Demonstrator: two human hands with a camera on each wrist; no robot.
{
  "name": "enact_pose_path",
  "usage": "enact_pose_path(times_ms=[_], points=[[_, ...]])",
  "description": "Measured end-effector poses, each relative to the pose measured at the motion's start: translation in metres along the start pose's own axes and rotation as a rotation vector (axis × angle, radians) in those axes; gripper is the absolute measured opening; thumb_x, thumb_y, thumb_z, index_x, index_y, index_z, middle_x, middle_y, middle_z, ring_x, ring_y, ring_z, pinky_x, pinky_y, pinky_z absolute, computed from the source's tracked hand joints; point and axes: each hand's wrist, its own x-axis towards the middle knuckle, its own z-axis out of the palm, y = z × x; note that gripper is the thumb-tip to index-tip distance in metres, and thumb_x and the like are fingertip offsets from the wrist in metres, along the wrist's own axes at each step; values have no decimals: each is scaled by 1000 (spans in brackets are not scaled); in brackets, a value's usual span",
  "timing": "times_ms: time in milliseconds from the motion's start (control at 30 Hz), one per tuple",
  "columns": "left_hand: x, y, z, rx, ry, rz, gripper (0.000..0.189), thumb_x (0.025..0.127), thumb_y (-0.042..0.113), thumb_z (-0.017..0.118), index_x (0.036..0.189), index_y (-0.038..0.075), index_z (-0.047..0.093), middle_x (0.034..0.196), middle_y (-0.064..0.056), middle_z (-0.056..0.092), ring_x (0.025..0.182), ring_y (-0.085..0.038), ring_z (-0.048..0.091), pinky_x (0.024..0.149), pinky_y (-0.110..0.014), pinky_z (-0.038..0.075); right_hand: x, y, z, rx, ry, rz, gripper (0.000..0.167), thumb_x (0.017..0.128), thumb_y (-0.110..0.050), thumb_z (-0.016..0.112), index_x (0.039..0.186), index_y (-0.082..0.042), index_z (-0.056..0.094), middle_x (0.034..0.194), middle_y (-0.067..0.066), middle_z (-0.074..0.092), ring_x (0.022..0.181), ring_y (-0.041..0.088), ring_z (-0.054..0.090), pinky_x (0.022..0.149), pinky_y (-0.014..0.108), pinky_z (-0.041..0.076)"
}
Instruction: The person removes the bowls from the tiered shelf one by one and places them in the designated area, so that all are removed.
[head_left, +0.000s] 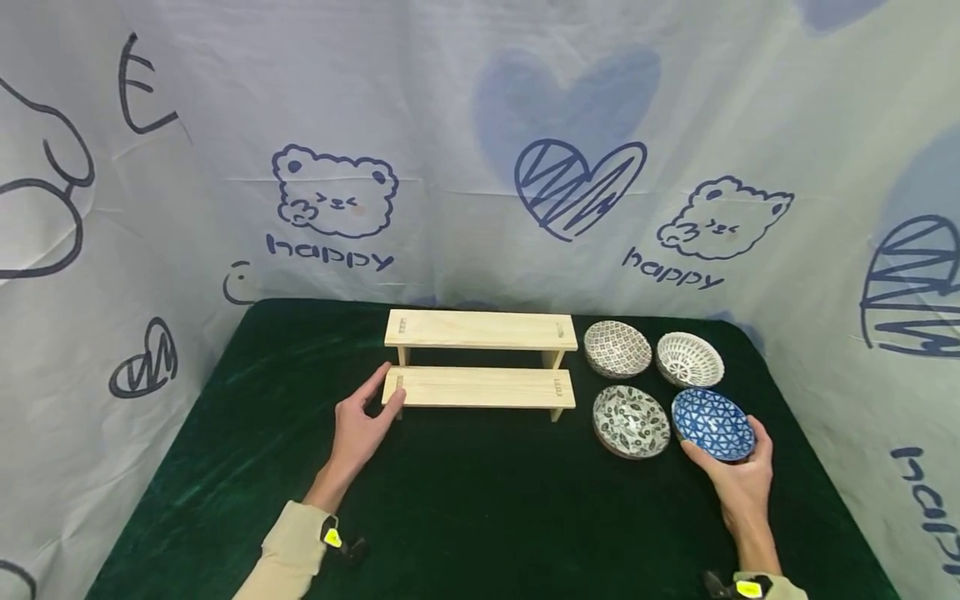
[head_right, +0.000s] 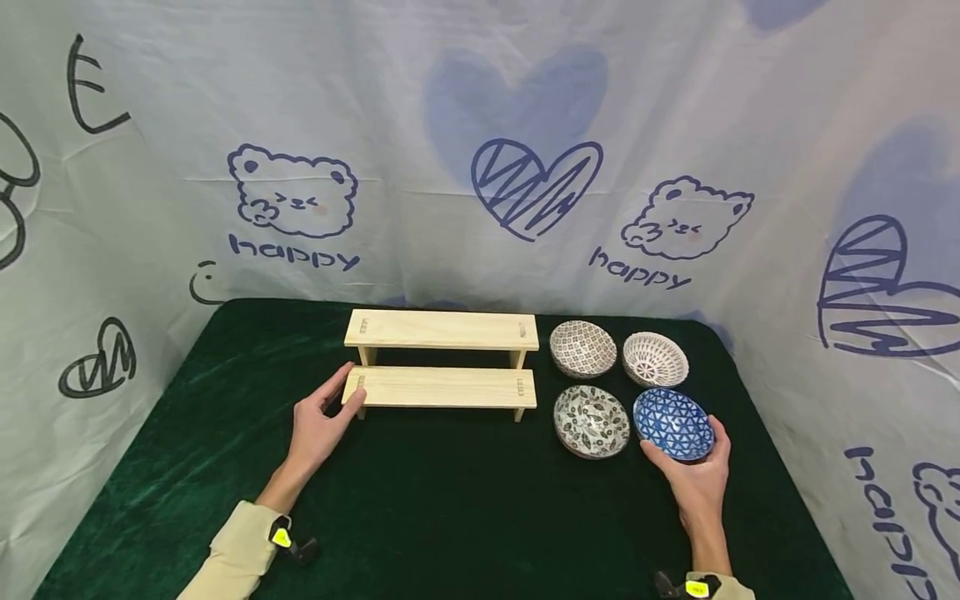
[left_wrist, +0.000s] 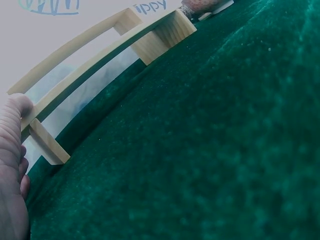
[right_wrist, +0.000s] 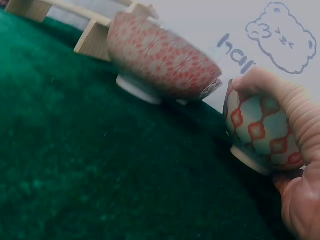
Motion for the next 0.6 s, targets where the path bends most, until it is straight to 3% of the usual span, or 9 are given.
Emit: enact_pose_path(times_ms=[400,500,600], points=[[-4,0,-3,34,-3,5,59,100,32,73,151,8,56,153,-9,56,142,-30,53,117,-56,41,-8,2,-4,-169,-77,33,119,85,-31,88,168,-21,4,173,20,9,157,46,14,125,66,15],[-5,1,-7,85,-5,-7,62,101,33,72,154,9,52,158,-9,50,149,-31,44,120,-58,36,-9,-3,-4,-255,-108,-22,122,85,-36,87,169,-18,0,173,21,5,157,47,12,125,68,14],[-5,7,-12,170,-39,-20,69,103,38,67,161,12,41,167,-10,38,157,-33,29,124,-59,26,-11,-9,-4,-309,-92,-142,118,85,-36,85,168,-14,4,173,20,7,157,44,11,125,68,11]])
